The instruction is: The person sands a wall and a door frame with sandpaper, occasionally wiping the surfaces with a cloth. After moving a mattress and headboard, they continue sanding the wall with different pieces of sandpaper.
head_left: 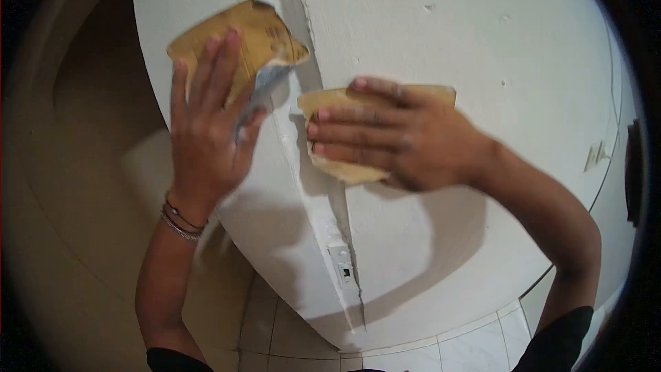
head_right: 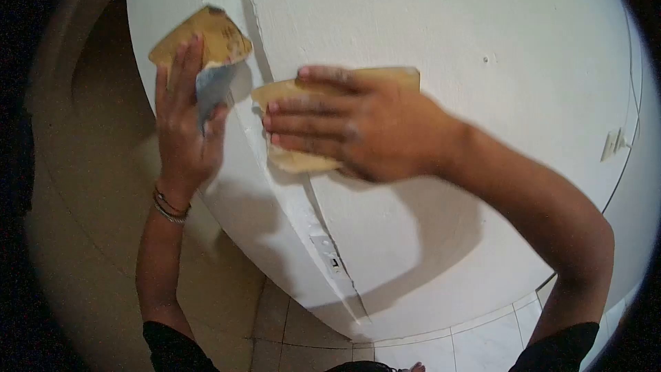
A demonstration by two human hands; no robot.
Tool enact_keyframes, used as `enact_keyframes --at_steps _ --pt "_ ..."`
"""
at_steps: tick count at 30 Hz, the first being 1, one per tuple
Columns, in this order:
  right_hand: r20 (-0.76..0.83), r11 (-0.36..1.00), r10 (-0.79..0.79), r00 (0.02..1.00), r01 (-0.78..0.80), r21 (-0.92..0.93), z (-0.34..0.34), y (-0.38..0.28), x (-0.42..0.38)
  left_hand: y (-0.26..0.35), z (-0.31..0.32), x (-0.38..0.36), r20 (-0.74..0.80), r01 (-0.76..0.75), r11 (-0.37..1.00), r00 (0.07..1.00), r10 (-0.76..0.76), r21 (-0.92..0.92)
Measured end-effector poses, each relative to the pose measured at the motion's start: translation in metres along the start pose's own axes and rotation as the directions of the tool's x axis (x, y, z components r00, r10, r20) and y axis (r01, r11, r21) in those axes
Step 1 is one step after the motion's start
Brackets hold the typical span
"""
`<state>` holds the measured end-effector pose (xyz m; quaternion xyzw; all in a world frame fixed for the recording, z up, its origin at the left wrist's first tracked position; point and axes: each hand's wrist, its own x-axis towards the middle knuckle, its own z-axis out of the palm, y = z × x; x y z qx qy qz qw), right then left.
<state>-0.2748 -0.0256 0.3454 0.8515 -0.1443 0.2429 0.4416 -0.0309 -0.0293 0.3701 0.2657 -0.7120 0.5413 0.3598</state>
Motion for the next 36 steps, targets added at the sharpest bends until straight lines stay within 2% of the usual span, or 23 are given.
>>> enact_keyframes --at_steps 1,3,4,5,6,9,11,12,14,15,17,19,21,23,24,25,26,28,30,33,34,35,36 --pt "0.003 1.0 -0.003 1.0 0.003 -0.003 -0.01 0.014 0.006 -0.007 0.0 0.006 -0.006 -0.005 1.0 1.0 0.005 -0.011" --pt "-0.072 0.933 0.001 0.997 -0.027 -0.358 -0.027 0.039 0.024 -0.024 0.008 0.025 -0.256 0.069 0.992 0.962 -0.093 -0.104" --pt "-0.277 0.916 0.141 0.951 -0.231 -0.328 -0.025 0.053 0.029 -0.03 0.009 0.034 -0.306 0.133 0.988 0.94 -0.149 -0.074" --pt "0.027 0.753 0.621 0.783 -0.587 -0.296 -0.055 0.042 0.049 -0.031 0.01 0.039 -0.306 0.13 0.988 0.94 -0.15 -0.087" --pt "-0.247 0.819 0.307 0.919 -0.388 -0.423 -0.064 0.06 0.06 -0.03 0.012 0.044 -0.315 0.126 0.991 0.939 -0.136 -0.052" --pt "-0.372 0.728 0.593 0.714 -0.673 -0.13 -0.029 0.049 0.048 -0.007 0.016 0.026 -0.25 0.179 0.974 0.958 -0.141 0.137" --pt "-0.473 0.844 0.314 0.823 -0.47 -0.258 0.008 0.008 0.033 0.026 0.013 -0.007 -0.085 0.219 0.973 0.973 -0.213 0.073" --pt "-0.329 0.869 0.419 0.846 -0.479 -0.125 0.015 -0.026 0.022 0.035 0.014 -0.028 -0.091 0.216 0.974 0.973 -0.21 0.065" --pt "-0.199 0.878 0.401 0.894 -0.437 -0.196 0.039 -0.057 -0.008 0.042 0.017 -0.058 0.083 0.199 0.98 0.976 -0.199 0.015" --pt "-0.2 0.877 0.398 0.896 -0.435 -0.205 0.031 -0.051 -0.009 0.038 0.016 -0.055 0.074 0.2 0.98 0.977 -0.2 0.012" --pt "-0.184 0.854 0.398 0.899 -0.436 -0.282 0.004 -0.023 0.001 0.026 0.011 -0.035 -0.028 0.162 0.987 0.987 -0.161 0.024" --pt "-0.408 0.796 0.288 0.866 -0.454 -0.401 -0.008 0.023 0.022 0.007 0.012 -0.003 -0.18 0.148 0.986 0.975 -0.134 0.072" --pt "-0.417 0.803 0.364 0.833 -0.508 -0.313 -0.038 0.044 0.057 -0.02 0.02 0.028 -0.377 0.106 0.994 0.922 -0.091 0.019" --pt "-0.458 0.802 0.354 0.815 -0.517 -0.299 -0.039 0.049 0.064 -0.005 -0.011 0.059 -0.088 0.494 0.852 0.854 -0.513 -0.176" --pt "-0.354 0.744 0.547 0.758 -0.635 -0.209 -0.032 0.038 0.061 -0.006 -0.003 0.053 -0.089 0.493 0.853 0.855 -0.512 -0.172" --pt "-0.223 0.656 0.71 0.668 -0.743 -0.135 -0.018 0.022 0.053 -0.008 0.015 0.038 -0.253 0.343 0.937 0.902 -0.35 -0.07" --pt "-0.53 0.853 0.326 0.782 -0.486 -0.192 0.005 0.011 0.04 -0.006 0.029 0.027 -0.392 0.198 0.979 0.906 -0.16 0.058" --pt "-0.231 0.914 0.337 0.913 -0.376 -0.152 0.019 -0.036 0.01 0.036 0.024 -0.014 -0.141 0.193 0.981 0.972 -0.187 0.034" --pt "-0.029 0.974 0.222 0.975 -0.223 -0.049 0.043 -0.066 -0.029 0.072 0.021 -0.066 0.153 0.162 0.986 0.976 -0.153 -0.049" --pt "-0.039 0.981 0.187 0.982 -0.189 -0.049 0.015 -0.033 -0.027 0.056 0.014 -0.066 0.149 0.143 0.979 0.981 -0.121 -0.144" --pt "-0.071 0.958 0.24 0.968 -0.248 -0.142 0.001 -0.015 -0.014 0.043 0.018 -0.053 0.032 0.148 0.988 0.989 -0.147 -0.039" --pt "-0.242 0.897 0.248 0.938 -0.317 -0.309 -0.006 0.003 0.0 0.027 0.017 -0.033 -0.092 0.176 0.98 0.979 -0.184 -0.093" --pt "-0.438 0.871 0.202 0.876 -0.365 -0.33 -0.012 0.025 0.012 0.012 0.019 -0.016 -0.195 0.192 0.979 0.96 -0.201 -0.066"
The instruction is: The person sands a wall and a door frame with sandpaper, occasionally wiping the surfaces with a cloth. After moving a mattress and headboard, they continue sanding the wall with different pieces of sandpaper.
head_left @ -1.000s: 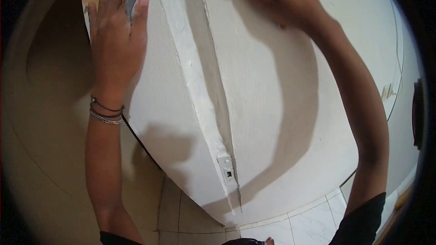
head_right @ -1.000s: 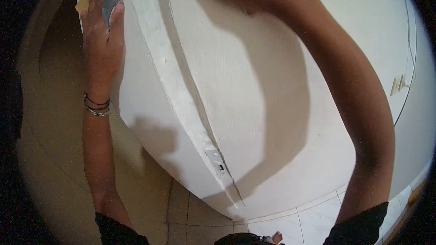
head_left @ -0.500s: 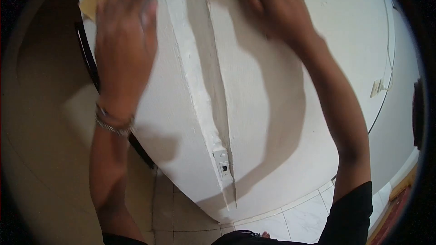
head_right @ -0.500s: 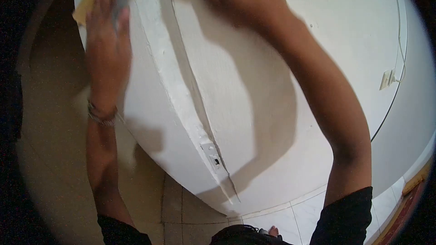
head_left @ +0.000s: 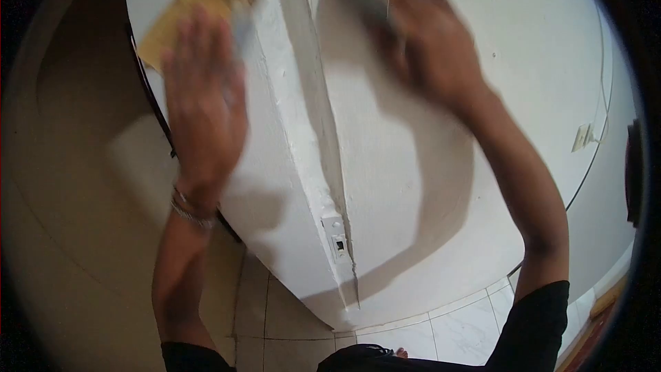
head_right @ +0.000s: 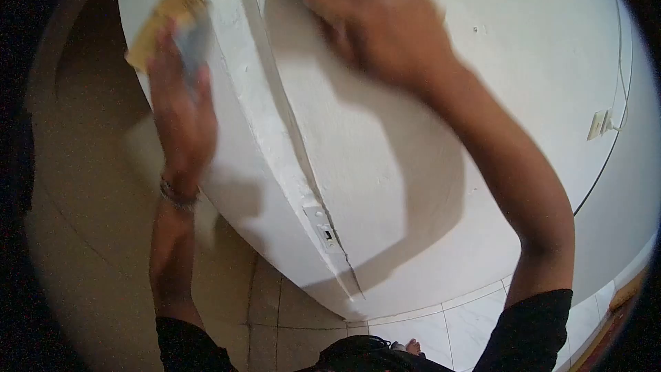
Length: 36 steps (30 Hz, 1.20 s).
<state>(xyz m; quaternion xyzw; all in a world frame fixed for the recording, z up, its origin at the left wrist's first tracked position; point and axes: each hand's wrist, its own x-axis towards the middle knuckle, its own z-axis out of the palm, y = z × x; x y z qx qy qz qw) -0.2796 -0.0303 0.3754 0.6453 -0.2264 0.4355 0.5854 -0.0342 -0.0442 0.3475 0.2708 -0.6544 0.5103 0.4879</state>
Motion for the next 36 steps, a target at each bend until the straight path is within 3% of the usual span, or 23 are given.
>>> enact_keyframes --at_steps 1,5,6,7,8,9,10,13,14,15,16,18,20,21,22,23,24,27,29,31,34,35,36 --pt "0.168 0.976 0.213 0.962 -0.203 -0.075 -0.001 0.01 0.008 -0.008 0.002 0.015 -0.09 0.026 0.999 0.996 -0.029 -0.033" --pt "0.048 0.933 0.358 0.932 -0.355 -0.056 0.008 -0.01 0.011 0.0 0.007 0.019 -0.145 0.095 0.995 0.985 -0.095 -0.01" --pt "-0.053 0.972 0.231 0.972 -0.232 -0.025 0.013 -0.024 -0.007 0.011 0.008 0.003 -0.096 0.093 0.994 0.992 -0.088 0.05" --pt "0.073 0.993 0.09 0.993 -0.095 0.066 0.003 -0.043 -0.019 0.031 0.007 -0.02 0.012 0.073 0.992 0.997 -0.075 0.107" --pt "0.294 0.974 0.008 0.956 -0.074 0.214 -0.009 -0.061 -0.04 0.049 0.001 -0.053 0.262 0.059 0.988 0.96 -0.095 0.142" --pt "0.36 0.961 -0.161 0.919 0.063 0.269 -0.01 -0.072 -0.065 0.065 0.004 -0.092 0.318 0.05 0.996 0.945 -0.069 0.067" --pt "0.351 0.927 -0.248 0.903 0.115 0.358 -0.011 -0.075 -0.087 0.069 -0.007 -0.119 0.336 -0.074 0.996 0.938 0.087 -0.052" --pt "0.421 0.948 -0.256 0.87 0.141 0.285 -0.023 -0.027 -0.067 0.037 -0.01 -0.107 0.319 -0.174 0.98 0.928 0.194 -0.093" --pt "0.343 0.981 -0.189 0.92 0.159 0.115 -0.023 -0.012 -0.048 0.029 -0.013 -0.08 0.278 -0.035 0.99 0.958 0.071 -0.133" --pt "0.253 0.986 -0.137 0.958 0.155 -0.053 -0.022 0.004 -0.028 0.019 -0.011 -0.051 0.227 -0.013 0.999 0.974 0.003 0.043" --pt "0.231 0.997 -0.029 0.972 0.046 -0.065 -0.019 0.021 -0.015 0.006 -0.01 -0.03 0.109 0.061 0.993 0.993 -0.05 -0.104" --pt "0.212 0.995 0.083 0.974 -0.069 -0.073 -0.013 0.029 -0.01 -0.015 -0.004 -0.005 -0.036 0.1 0.993 0.994 -0.103 -0.068" --pt "0.286 0.895 0.434 0.854 -0.445 -0.031 -0.005 0.015 -0.006 -0.003 -0.001 -0.01 -0.042 0.136 0.991 0.99 -0.136 -0.001" --pt "0.141 0.914 0.397 0.907 -0.377 -0.152 0.001 -0.003 -0.013 0.006 0.002 -0.012 -0.065 0.168 0.983 0.984 -0.163 0.072" --pt "0.264 0.983 0.181 0.948 -0.183 -0.014 -0.006 -0.018 -0.026 0.019 0.006 -0.033 -0.062 0.179 0.982 0.983 -0.175 0.064" --pt "0.396 0.952 -0.223 0.891 0.112 0.285 -0.016 -0.048 -0.054 0.058 -0.002 -0.079 0.241 0.135 0.984 0.957 -0.16 0.116" --pt "0.375 0.924 -0.329 0.867 0.214 0.317 -0.018 -0.051 -0.064 0.067 -0.006 -0.097 0.309 0.106 0.991 0.943 -0.125 0.078" --pt "0.364 0.964 -0.261 0.894 0.225 0.14 -0.02 -0.008 -0.027 0.039 -0.009 -0.059 0.246 0.114 0.993 0.962 -0.119 0.038" --pt "0.299 0.987 0.128 0.946 -0.094 -0.128 -0.002 0.031 -0.009 0.002 0.001 -0.009 -0.021 0.15 0.976 0.989 -0.148 0.16" --pt "0.235 0.975 0.218 0.947 -0.199 -0.099 -0.028 0.031 0.046 -0.038 0.006 0.034 -0.216 0.188 0.97 0.964 -0.153 0.154" --pt "0.049 0.951 0.269 0.962 -0.257 -0.17 -0.011 0.02 0.043 -0.038 0.012 0.039 -0.26 0.216 0.973 0.947 -0.187 0.087" --pt "0.403 0.882 0.455 0.794 -0.464 -0.08 0.003 0.019 0.016 -0.038 0.012 0.039 -0.283 0.226 0.972 0.938 -0.202 0.056" --pt "0.332 0.986 0.142 0.933 -0.102 -0.134 -0.002 0.004 0.0 -0.02 0.009 0.023 -0.23 0.207 0.973 0.956 -0.18 0.098"
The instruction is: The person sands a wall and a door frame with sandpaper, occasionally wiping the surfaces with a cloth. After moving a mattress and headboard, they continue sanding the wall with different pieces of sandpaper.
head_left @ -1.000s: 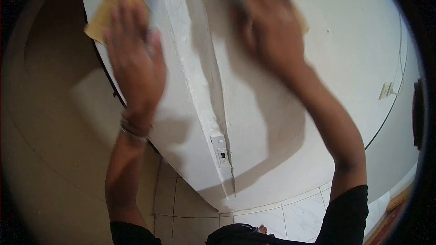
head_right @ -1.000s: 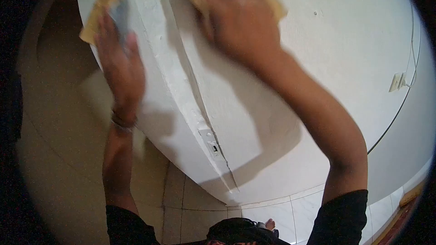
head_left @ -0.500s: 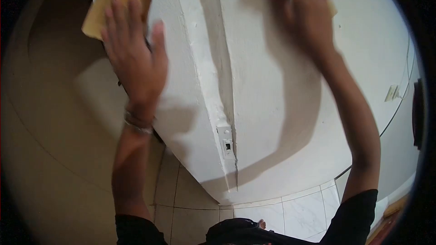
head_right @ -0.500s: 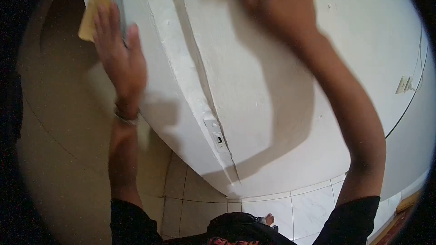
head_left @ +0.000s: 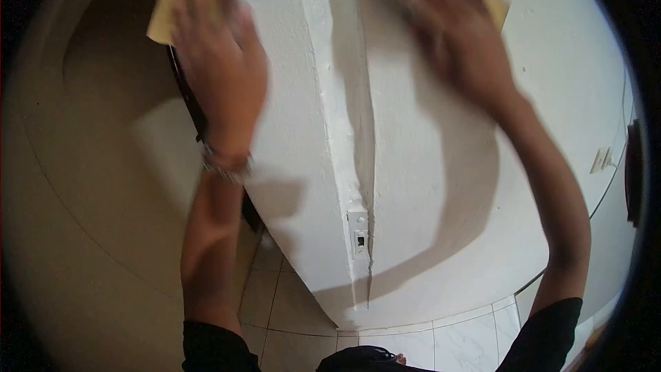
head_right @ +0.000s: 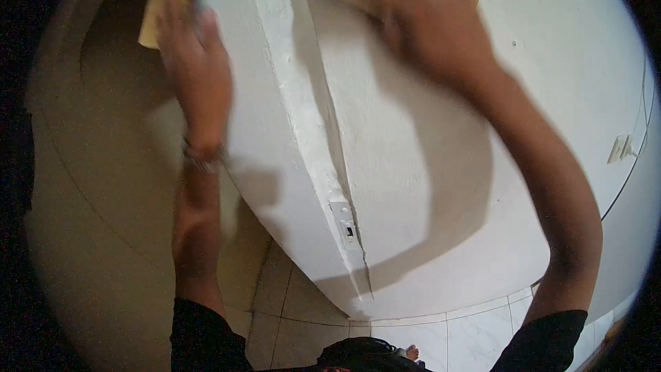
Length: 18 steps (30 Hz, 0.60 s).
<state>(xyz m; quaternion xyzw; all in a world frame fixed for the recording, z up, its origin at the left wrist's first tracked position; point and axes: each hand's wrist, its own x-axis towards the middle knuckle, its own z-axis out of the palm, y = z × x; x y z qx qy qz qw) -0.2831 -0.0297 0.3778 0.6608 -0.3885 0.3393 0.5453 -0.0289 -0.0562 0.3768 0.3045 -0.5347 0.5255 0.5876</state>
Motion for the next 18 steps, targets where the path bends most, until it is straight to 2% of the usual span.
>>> enact_keyframes --at_steps 1,2,3,4,5,7,8,9,10,11,12,13,14,15,16,17,18 --pt "-0.039 0.972 -0.165 0.986 0.169 0.165 -0.01 -0.018 -0.017 0.014 -0.008 -0.021 0.08 -0.063 0.997 0.995 0.059 0.047" --pt "0.102 0.935 -0.29 0.952 0.259 0.243 -0.009 -0.031 -0.039 0.028 -0.016 -0.05 0.201 -0.111 0.988 0.976 0.087 0.111" --pt "0.111 0.867 -0.431 0.896 0.377 0.325 -0.006 -0.039 -0.06 0.037 -0.032 -0.074 0.325 -0.14 0.988 0.933 0.154 -0.066" --pt "0.077 0.84 -0.494 0.866 0.453 0.3 -0.005 -0.043 -0.067 0.041 -0.039 -0.083 0.382 -0.194 0.978 0.9 0.209 -0.078" --pt "0.068 0.84 -0.498 0.864 0.461 0.287 -0.002 -0.034 -0.065 0.036 -0.036 -0.078 0.368 -0.196 0.978 0.906 0.209 -0.071" --pt "0.083 0.92 -0.371 0.925 0.354 0.168 -0.014 -0.014 -0.034 0.032 -0.034 -0.038 0.378 -0.154 0.987 0.912 0.157 -0.038" --pt "-0.008 0.979 -0.177 0.984 0.177 0.102 -0.007 0.001 -0.015 0.026 -0.021 -0.017 0.282 -0.15 0.989 0.949 0.141 0.01" --pt "-0.105 0.998 0.025 0.994 -0.019 0.055 0.002 0.019 0.005 0.013 -0.005 0.004 0.152 -0.174 0.985 0.974 0.169 0.02" --pt "-0.15 0.984 0.137 0.979 -0.117 0.134 0.01 0.042 0.027 0.001 0.007 0.024 0.051 -0.216 0.975 0.976 0.213 0.053" --pt "-0.182 0.954 0.25 0.951 -0.209 0.215 0.012 0.058 0.04 -0.008 0.011 0.042 0.116 -0.18 0.978 0.979 0.168 0.105" --pt "-0.171 0.952 0.248 0.954 -0.207 0.223 0.002 0.055 0.044 0.004 0.003 0.055 0.06 -0.089 0.996 0.994 0.09 -0.02" --pt "-0.166 0.972 0.229 0.959 -0.218 0.085 -0.011 0.043 0.05 0.014 0.0 0.064 0.009 -0.003 0.989 1.0 0.004 -0.15" --pt "-0.16 0.973 0.212 0.964 -0.223 -0.057 -0.021 0.026 0.052 0.009 0.002 0.056 0.015 0.001 0.989 1.0 0.002 -0.148" --pt "-0.304 0.988 0.155 0.94 -0.155 0.025 -0.02 -0.002 0.039 0.0 0.005 0.04 0.004 -0.074 0.992 0.997 0.075 -0.106" --pt "-0.136 0.988 0.153 0.979 -0.156 -0.014 0.01 0.005 0.01 -0.005 0.009 0.023 -0.001 -0.148 0.987 0.989 0.149 -0.064" --pt "-0.086 0.999 -0.042 0.995 0.041 -0.012 -0.004 -0.017 -0.008 0.007 0.003 0.0 0.072 -0.106 0.993 0.991 0.109 -0.043" --pt "0.005 0.974 -0.126 0.992 0.123 0.189 -0.005 -0.037 -0.033 0.025 -0.013 -0.032 0.146 -0.061 0.998 0.987 0.063 -0.017"
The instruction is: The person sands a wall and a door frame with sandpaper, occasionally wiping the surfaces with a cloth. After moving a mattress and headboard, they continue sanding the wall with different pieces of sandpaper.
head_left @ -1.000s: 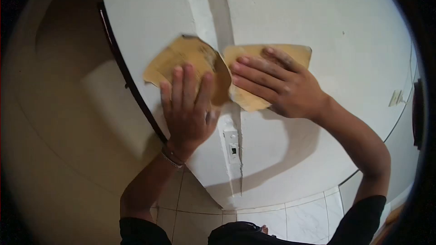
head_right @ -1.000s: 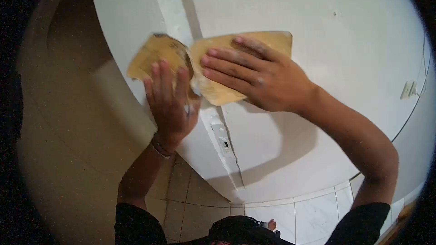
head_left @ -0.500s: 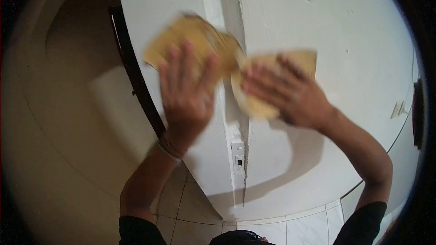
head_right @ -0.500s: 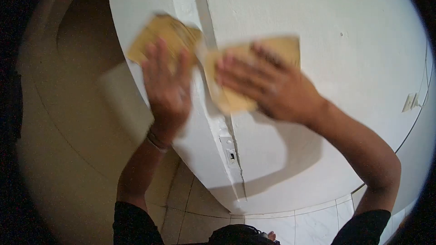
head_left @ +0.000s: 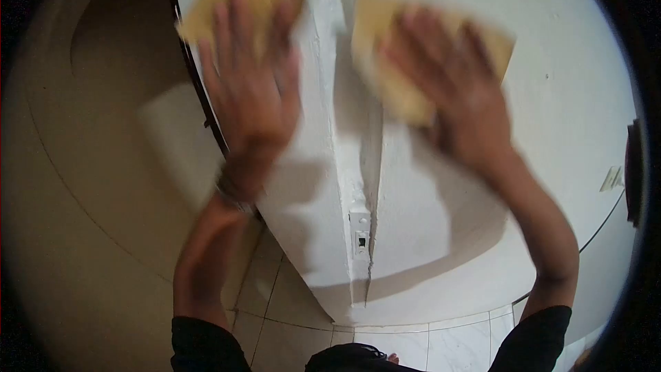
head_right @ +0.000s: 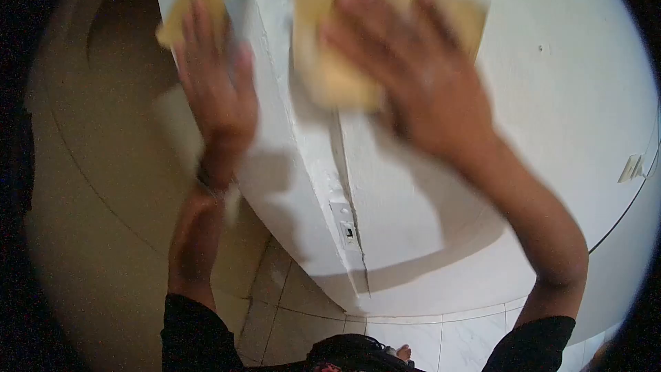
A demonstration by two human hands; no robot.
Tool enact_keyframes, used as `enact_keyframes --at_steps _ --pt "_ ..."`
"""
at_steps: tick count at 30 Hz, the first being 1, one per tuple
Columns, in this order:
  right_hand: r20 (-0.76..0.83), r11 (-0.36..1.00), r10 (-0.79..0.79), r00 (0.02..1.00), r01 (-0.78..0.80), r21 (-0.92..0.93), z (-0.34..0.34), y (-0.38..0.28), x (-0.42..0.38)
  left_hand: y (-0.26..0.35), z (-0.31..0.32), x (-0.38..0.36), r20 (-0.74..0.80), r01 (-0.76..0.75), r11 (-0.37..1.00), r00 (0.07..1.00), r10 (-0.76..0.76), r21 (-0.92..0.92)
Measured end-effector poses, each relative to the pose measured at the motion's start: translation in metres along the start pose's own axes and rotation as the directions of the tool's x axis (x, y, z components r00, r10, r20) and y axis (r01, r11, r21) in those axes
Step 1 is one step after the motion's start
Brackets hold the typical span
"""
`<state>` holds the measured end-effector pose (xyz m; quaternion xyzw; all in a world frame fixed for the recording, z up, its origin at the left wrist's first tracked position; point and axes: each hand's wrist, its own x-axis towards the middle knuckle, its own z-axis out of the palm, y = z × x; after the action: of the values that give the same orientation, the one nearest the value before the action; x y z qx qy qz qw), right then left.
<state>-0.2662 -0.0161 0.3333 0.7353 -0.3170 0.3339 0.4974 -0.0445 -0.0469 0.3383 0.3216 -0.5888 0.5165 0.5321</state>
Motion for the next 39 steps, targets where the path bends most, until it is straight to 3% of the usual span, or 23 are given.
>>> enact_keyframes --at_steps 1,3,5,7,9,11,12,13,16,18,21,22,23,24,26,29,31,33,34,35,36,37,39 --pt "0.089 0.995 -0.059 0.994 0.051 0.086 0.012 -0.018 -0.028 0.012 -0.009 -0.035 0.102 0.033 0.998 0.994 -0.028 -0.047" --pt "0.095 0.98 -0.19 0.977 0.194 -0.034 0.027 -0.048 -0.067 0.023 -0.028 -0.087 0.31 -0.035 0.999 0.95 0.025 0.025" --pt "0.112 0.977 -0.194 0.975 0.182 0.113 0.034 -0.043 -0.079 0.013 -0.027 -0.094 0.279 -0.045 0.997 0.958 0.06 -0.062" --pt "0.079 0.995 -0.057 0.995 0.05 0.084 0.009 -0.017 -0.04 -0.011 -0.016 -0.056 0.136 -0.069 0.996 0.988 0.077 -0.063" --pt "-0.093 0.977 0.133 0.987 -0.146 -0.153 0.005 0.02 -0.009 -0.034 -0.009 -0.017 0.044 -0.038 0.996 0.998 0.042 -0.084" --pt "-0.294 0.958 0.18 0.939 -0.235 -0.162 -0.006 0.02 0.017 -0.03 -0.008 -0.015 0.04 0.01 0.995 0.999 -0.006 -0.101" --pt "-0.232 0.932 0.295 0.927 -0.333 -0.144 -0.006 0.011 0.016 -0.028 -0.006 -0.015 0.024 0.056 0.992 0.998 -0.053 -0.117" --pt "-0.28 0.96 0.211 0.936 -0.253 -0.122 0.01 0.007 0.004 -0.019 -0.005 -0.026 0.031 0.06 0.993 0.998 -0.057 -0.1" --pt "0.003 0.982 0.183 0.983 -0.183 0.042 0.025 -0.049 -0.053 0.022 -0.017 -0.104 0.18 0.13 0.99 0.976 -0.119 -0.05" --pt "0.121 0.982 0.073 0.99 -0.093 0.164 0.051 -0.09 -0.115 0.045 -0.028 -0.186 0.331 0.091 0.991 0.942 -0.053 -0.098" --pt "0.146 0.981 -0.029 0.989 0.0 0.194 0.054 -0.082 -0.13 0.028 -0.029 -0.211 0.398 -0.041 0.993 0.914 0.08 -0.107" --pt "0.117 0.98 -0.086 0.989 0.063 0.188 0.051 -0.067 -0.116 0.022 -0.028 -0.175 0.351 0.062 0.985 0.936 -0.002 -0.158" --pt "0.183 0.987 0.011 0.983 -0.04 0.156 0.032 -0.047 -0.088 0.007 -0.023 -0.144 0.302 0.08 0.99 0.953 -0.041 -0.118" --pt "0.048 0.993 0.117 0.992 -0.118 0.017 0.021 -0.028 -0.061 0.002 -0.015 -0.107 0.219 0.099 0.994 0.97 -0.108 0.048" --pt "-0.202 0.958 0.256 0.945 -0.277 -0.08 0.028 0.016 -0.038 -0.018 -0.01 -0.064 0.057 0.117 0.983 0.992 -0.11 -0.141" --pt "-0.317 0.882 0.389 0.865 -0.449 -0.142 0.013 0.01 -0.009 -0.013 -0.001 -0.054 -0.04 0.11 0.979 0.992 -0.118 -0.17" --pt "-0.281 0.911 0.384 0.88 -0.411 -0.043 0.038 -0.022 -0.053 0.018 -0.01 -0.098 0.11 0.213 0.973 0.973 -0.203 -0.088" --pt "0.002 0.91 0.414 0.91 -0.414 0.03 0.062 -0.083 -0.116 0.05 -0.014 -0.169 0.22 0.295 0.955 0.934 -0.281 -0.035" --pt "0.102 0.924 0.378 0.92 -0.382 0.02 0.081 -0.117 -0.164 0.06 -0.016 -0.233 0.292 0.193 0.981 0.94 -0.179 -0.018" --pt "0.14 0.929 0.331 0.933 -0.348 0.125 0.088 -0.144 -0.203 0.081 -0.031 -0.285 0.486 0.298 0.954 0.836 -0.254 -0.014" --pt "0.282 0.965 0.227 0.932 -0.254 0.062 0.089 -0.157 -0.237 0.084 -0.035 -0.335 0.484 0.254 0.966 0.851 -0.202 -0.044" --pt "0.284 0.967 0.226 0.932 -0.25 0.053 0.087 -0.15 -0.239 0.08 -0.035 -0.362 0.475 0.211 0.975 0.867 -0.152 -0.074" --pt "0.328 0.932 0.278 0.903 -0.337 0.137 0.077 -0.139 -0.232 0.063 -0.033 -0.316 0.451 0.208 0.973 0.881 -0.141 -0.103"
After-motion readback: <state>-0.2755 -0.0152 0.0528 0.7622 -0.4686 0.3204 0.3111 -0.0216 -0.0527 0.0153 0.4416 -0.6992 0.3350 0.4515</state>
